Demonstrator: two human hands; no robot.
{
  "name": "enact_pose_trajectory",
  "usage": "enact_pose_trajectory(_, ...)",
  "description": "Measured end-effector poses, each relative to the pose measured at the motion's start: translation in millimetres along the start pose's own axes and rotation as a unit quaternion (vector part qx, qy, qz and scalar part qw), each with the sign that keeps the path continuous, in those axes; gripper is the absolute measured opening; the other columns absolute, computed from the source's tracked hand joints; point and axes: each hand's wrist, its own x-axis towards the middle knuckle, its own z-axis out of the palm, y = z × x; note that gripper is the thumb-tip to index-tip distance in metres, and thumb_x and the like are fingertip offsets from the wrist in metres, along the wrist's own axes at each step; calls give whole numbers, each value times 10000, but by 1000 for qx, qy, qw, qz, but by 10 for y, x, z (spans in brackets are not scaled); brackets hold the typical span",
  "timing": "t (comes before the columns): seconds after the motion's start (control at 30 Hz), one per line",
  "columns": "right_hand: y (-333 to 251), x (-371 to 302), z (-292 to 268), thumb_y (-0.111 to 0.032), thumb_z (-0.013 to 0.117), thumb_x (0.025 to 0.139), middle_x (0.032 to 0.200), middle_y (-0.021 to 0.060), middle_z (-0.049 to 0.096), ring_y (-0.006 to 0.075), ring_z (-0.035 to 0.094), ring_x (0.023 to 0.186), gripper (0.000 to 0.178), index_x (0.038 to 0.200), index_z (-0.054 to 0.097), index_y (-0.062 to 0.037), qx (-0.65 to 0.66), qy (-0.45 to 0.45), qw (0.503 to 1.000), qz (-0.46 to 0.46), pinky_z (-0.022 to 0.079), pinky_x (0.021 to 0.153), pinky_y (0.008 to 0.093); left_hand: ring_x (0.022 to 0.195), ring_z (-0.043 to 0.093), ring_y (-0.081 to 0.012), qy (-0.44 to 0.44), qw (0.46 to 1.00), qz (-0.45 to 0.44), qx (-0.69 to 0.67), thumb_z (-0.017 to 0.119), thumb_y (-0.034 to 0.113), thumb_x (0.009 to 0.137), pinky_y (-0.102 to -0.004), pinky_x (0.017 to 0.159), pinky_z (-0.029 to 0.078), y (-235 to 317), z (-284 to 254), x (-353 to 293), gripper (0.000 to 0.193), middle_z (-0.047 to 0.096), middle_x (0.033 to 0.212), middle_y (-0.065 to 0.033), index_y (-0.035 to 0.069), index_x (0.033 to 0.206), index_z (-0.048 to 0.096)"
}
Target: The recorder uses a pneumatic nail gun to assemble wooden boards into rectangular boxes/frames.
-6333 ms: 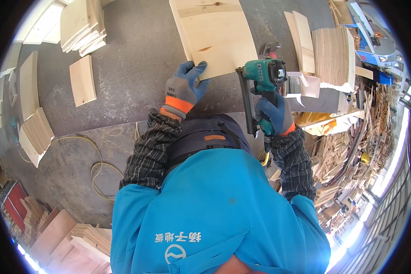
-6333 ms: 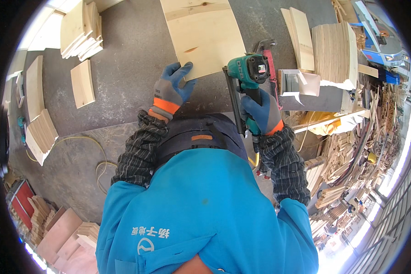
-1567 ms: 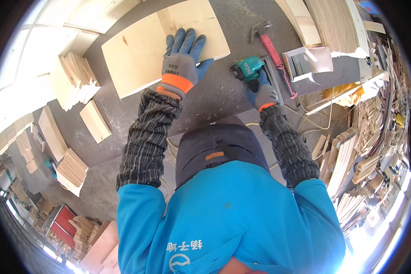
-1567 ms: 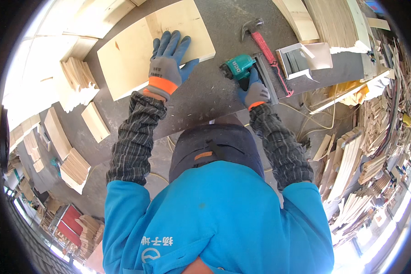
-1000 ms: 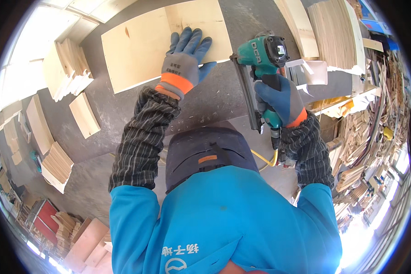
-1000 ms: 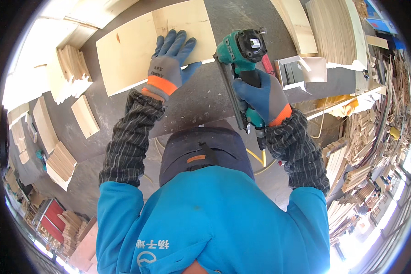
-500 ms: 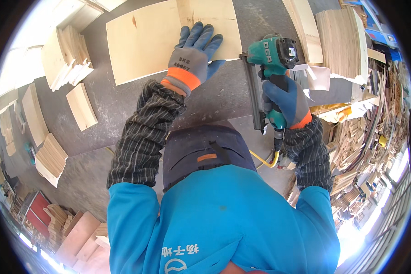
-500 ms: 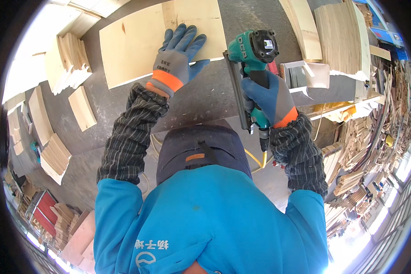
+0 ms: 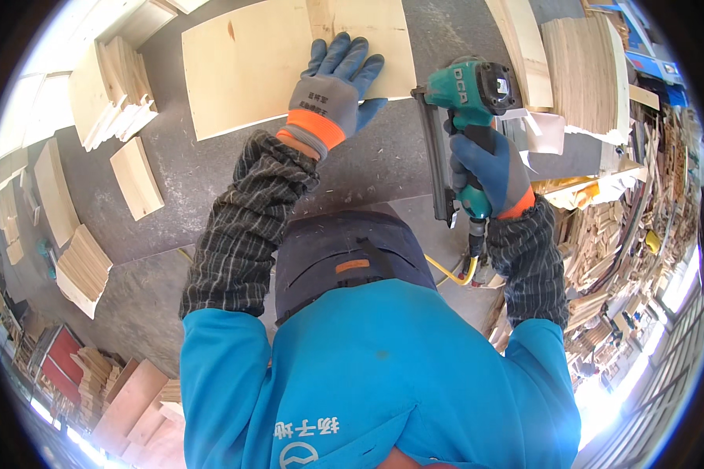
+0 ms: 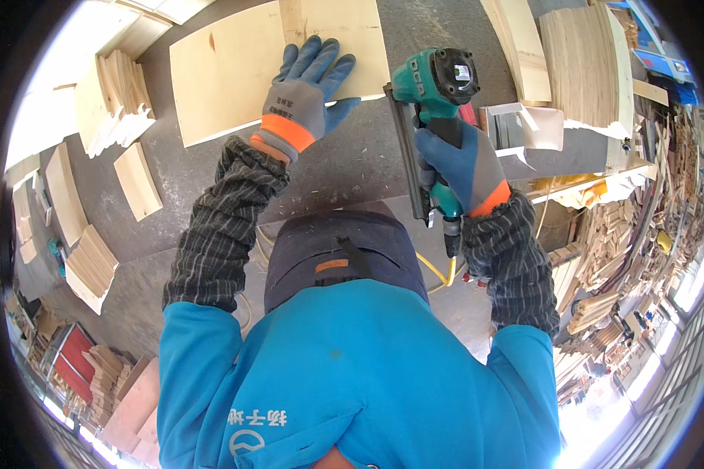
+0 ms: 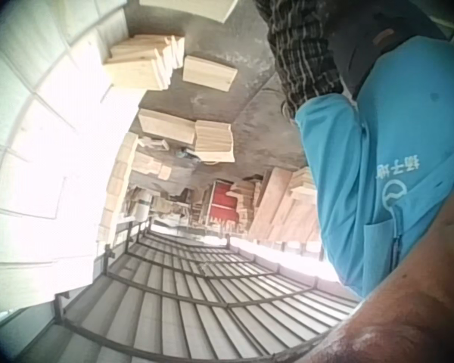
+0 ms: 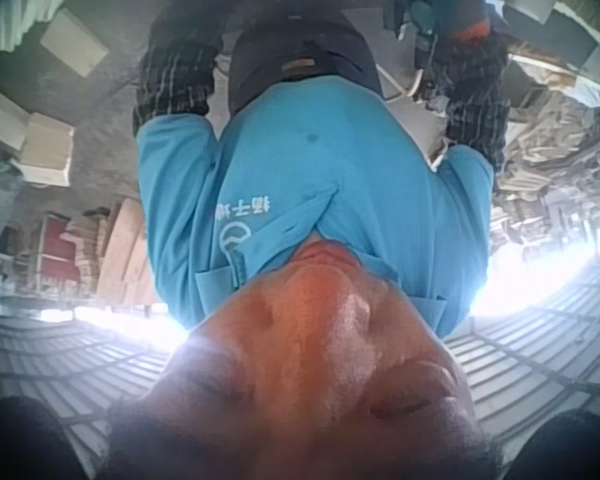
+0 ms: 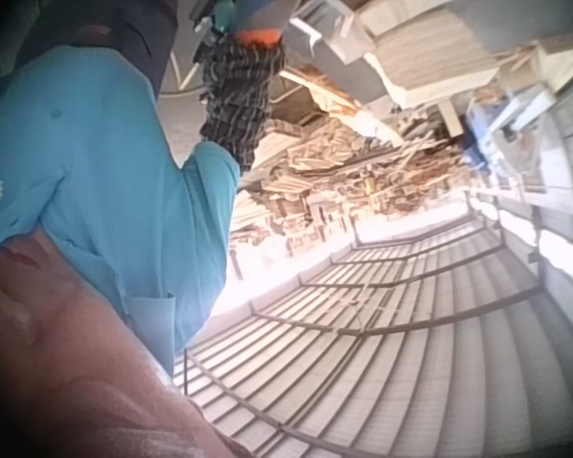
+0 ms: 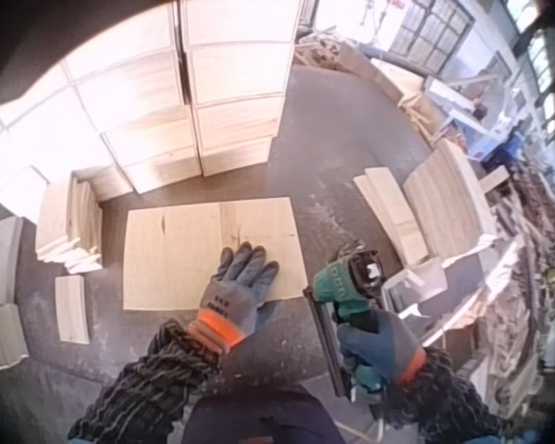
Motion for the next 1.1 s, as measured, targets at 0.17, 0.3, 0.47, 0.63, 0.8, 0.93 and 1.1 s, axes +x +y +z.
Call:
enact_pose_trajectory(0.17, -5, -154, -41, -260, 692, 999, 808, 25, 626, 134, 622, 649, 366, 1261, 663, -5, 40, 31, 999, -17, 518, 606, 295, 1522, 521, -381, -16, 1000, -2, -3, 808, 428, 957, -579, 1316, 349, 5, 5, -4, 576, 614, 1586, -151, 172, 1463, 706)
enact_pose_trajectory(0.3, 67, -360, -227, -276, 683, 1011, 789, 28, 616, 135, 626, 656, 266, 1073, 676, -18, -29, 58, 989, -134, 500, 599, 284, 1530, 510, -380, -10, 1000, 1, 4, 804, 428, 961, -577, 1325, 335, 7, -24, 3, 574, 607, 1593, -147, 175, 1467, 703)
enact_pose_trajectory(0.47, 294, -473, -304, -251, 720, 994, 787, 50, 673, 140, 639, 619, 262, 1063, 705, 1, 21, 102, 993, -51, 511, 575, 310, 1590, 420, -386, -88, 996, -10, -14, 846, 487, 912, -584, 1323, 327, -79, -242, -71, 726, 523, 1667, -151, 185, 1539, 640)
enact_pose_trajectory(0.63, 637, -699, -362, -252, 725, 994, 768, 41, 653, 133, 621, 609, 247, 1043, 696, -12, 67, 137, 988, -34, 490, 563, 302, 1590, 414, -405, -55, 986, -134, 87, 926, 537, 793, -562, 1271, 405, -741, -1066, -582, 976, 394, 1734, -227, 192, 1623, 546)
enact_pose_trajectory(0.8, 889, -629, -415, -262, 734, 998, 770, 38, 650, 129, 627, 618, 274, 1099, 684, -12, 55, 107, 993, -1, 499, 572, 293, 1507, 503, -482, -62, 966, -248, -36, 983, 340, 773, -479, 1160, 538, -1220, -1023, -1187, 970, 347, 1725, -320, 110, 1609, 548)
enact_pose_trajectory(0.93, 758, -674, -228, -248, 749, 989, 806, 36, 660, 126, 649, 648, 289, 1140, 681, -11, 72, 104, 992, 5, 529, 600, 291, 1476, 533, -505, -19, 967, -248, -62, 964, 316, 811, -467, 1160, 543, -947, -839, -1226, 878, 348, 1712, -351, 93, 1575, 593)
enact_pose_trajectory(1.1, 623, -658, -95, -222, 745, 985, 821, 40, 659, 124, 647, 660, 354, 1247, 685, 8, 82, 66, 994, -31, 540, 612, 295, 1502, 511, -493, 46, 965, -255, -34, 955, 308, 819, -471, 1165, 532, -420, -677, -1150, 790, 391, 1695, -342, 103, 1522, 658)
